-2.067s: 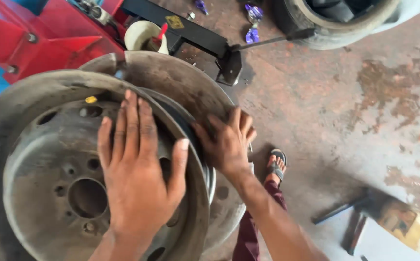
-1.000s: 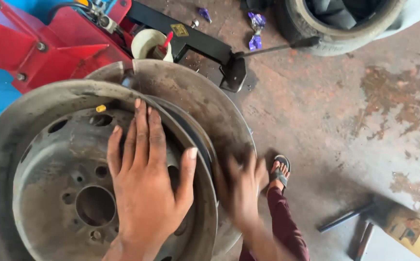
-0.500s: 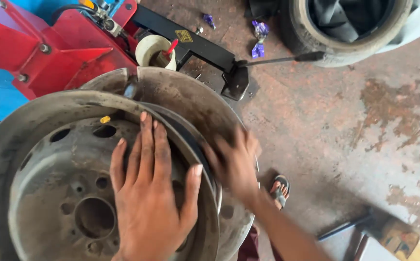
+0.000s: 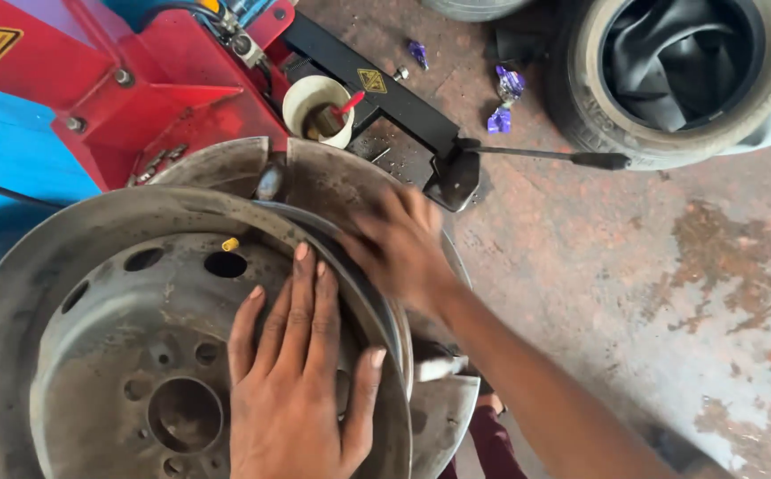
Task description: Using a tire changer machine to mount or demount a tire on a rim.
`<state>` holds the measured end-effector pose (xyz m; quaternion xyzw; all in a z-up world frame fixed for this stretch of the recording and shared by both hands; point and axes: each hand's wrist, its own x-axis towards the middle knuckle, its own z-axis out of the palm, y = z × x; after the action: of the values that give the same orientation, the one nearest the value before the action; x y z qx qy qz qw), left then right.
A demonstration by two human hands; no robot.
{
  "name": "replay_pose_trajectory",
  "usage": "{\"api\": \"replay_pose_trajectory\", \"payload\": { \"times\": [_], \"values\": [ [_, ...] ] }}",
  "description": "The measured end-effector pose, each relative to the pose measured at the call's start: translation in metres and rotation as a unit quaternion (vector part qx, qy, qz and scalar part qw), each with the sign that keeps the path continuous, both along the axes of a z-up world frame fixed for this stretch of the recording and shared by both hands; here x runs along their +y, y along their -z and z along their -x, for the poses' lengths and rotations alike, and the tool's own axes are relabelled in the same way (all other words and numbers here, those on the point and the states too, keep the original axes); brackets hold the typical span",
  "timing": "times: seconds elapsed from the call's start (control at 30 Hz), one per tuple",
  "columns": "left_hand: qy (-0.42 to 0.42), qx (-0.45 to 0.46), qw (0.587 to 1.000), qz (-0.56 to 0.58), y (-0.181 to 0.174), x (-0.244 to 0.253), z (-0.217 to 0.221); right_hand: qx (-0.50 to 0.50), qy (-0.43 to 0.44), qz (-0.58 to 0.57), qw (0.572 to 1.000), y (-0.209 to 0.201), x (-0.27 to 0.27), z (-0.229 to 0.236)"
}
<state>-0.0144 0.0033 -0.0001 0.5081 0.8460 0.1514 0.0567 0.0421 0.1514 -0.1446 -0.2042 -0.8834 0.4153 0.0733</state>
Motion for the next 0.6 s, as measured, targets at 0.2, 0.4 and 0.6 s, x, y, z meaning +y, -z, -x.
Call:
{"api": "replay_pose_trajectory", "payload": {
  "times": [0.2,0.4,0.6],
  "values": [
    [0.005,-0.022,1.0,0.012,0.004,-0.002,0.002,0.013,0.04,-0.044,0.998,0.007,-0.004,-0.016],
    [-0.01,-0.019,1.0,0.017,0.003,-0.002,0.0,-0.022,-0.019,0.009,1.0,-0.002,0.007,-0.006],
    [-0.012,-0.02,1.0,0.02,0.008,-0.003,-0.003,-0.025,0.001,0.043,0.999,-0.006,0.013,0.012]
  ]
}}
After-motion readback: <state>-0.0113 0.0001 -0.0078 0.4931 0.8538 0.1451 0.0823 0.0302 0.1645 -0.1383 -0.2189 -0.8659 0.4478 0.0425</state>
